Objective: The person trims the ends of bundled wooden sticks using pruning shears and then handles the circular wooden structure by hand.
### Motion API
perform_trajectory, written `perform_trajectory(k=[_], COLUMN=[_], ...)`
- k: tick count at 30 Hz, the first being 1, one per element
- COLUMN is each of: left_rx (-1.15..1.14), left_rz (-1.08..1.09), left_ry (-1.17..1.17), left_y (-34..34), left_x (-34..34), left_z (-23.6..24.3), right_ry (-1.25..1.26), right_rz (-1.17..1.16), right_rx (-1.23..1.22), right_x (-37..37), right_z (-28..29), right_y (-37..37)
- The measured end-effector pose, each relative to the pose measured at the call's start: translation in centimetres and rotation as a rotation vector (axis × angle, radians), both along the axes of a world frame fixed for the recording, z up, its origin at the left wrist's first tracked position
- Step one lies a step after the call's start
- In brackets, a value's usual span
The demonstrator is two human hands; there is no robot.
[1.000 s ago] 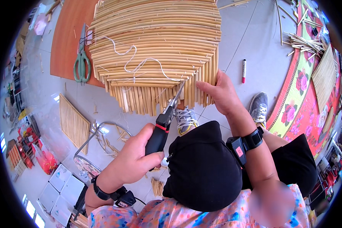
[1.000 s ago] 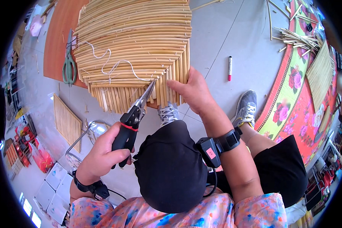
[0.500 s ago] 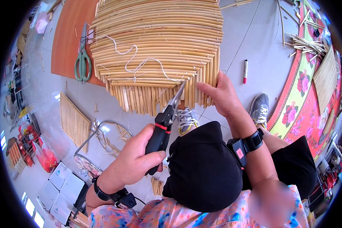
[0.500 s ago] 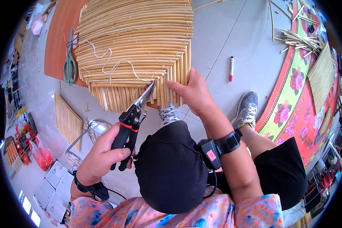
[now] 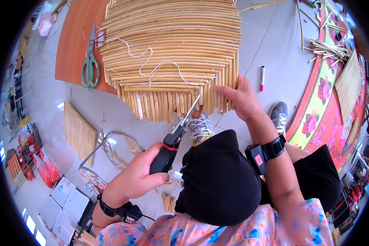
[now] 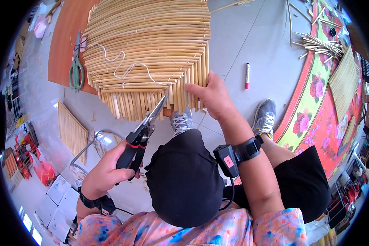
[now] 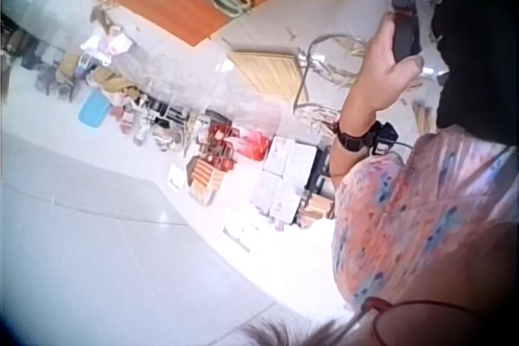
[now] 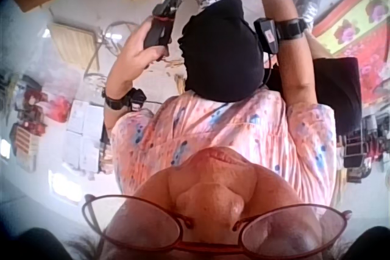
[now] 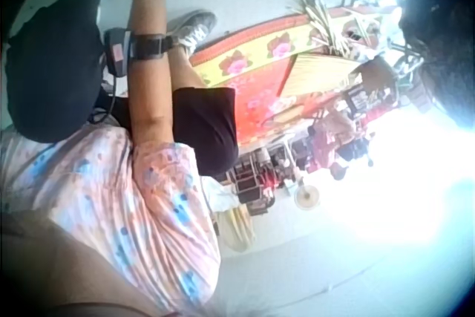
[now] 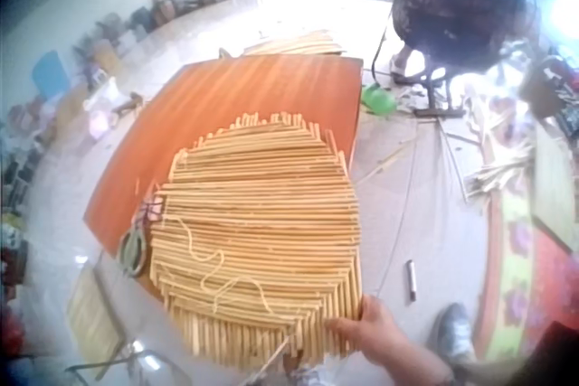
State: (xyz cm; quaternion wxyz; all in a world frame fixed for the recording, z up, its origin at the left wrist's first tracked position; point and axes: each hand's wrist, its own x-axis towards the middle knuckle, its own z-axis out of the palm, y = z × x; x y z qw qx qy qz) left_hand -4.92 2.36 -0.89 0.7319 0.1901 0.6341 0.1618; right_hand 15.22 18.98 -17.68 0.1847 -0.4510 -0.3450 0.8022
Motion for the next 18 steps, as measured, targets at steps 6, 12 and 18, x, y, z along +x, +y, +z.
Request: perform_trajectory(k=[6, 12, 18], left_rx=[0.123, 0.138, 0.22], left_rz=[0.042, 0.003, -0.022], left_ry=[-0.043, -0.036, -0.066], left_y=[-2.4, -1.5, -2.4], left_x=[-0.9, -0.8, -1.7], left_z=[-1.7, -3.1, -4.7], right_ry=[0.017, -0.056, -0.08], right_rz=[-0.024, 0.009, 0.023], right_rx=[-0.016, 0.019, 0.013], right_x=[0.0, -0.2, -0.2], right_z=[0.0, 0.4, 0.2], right_y=[0.1, 0.0, -0.2])
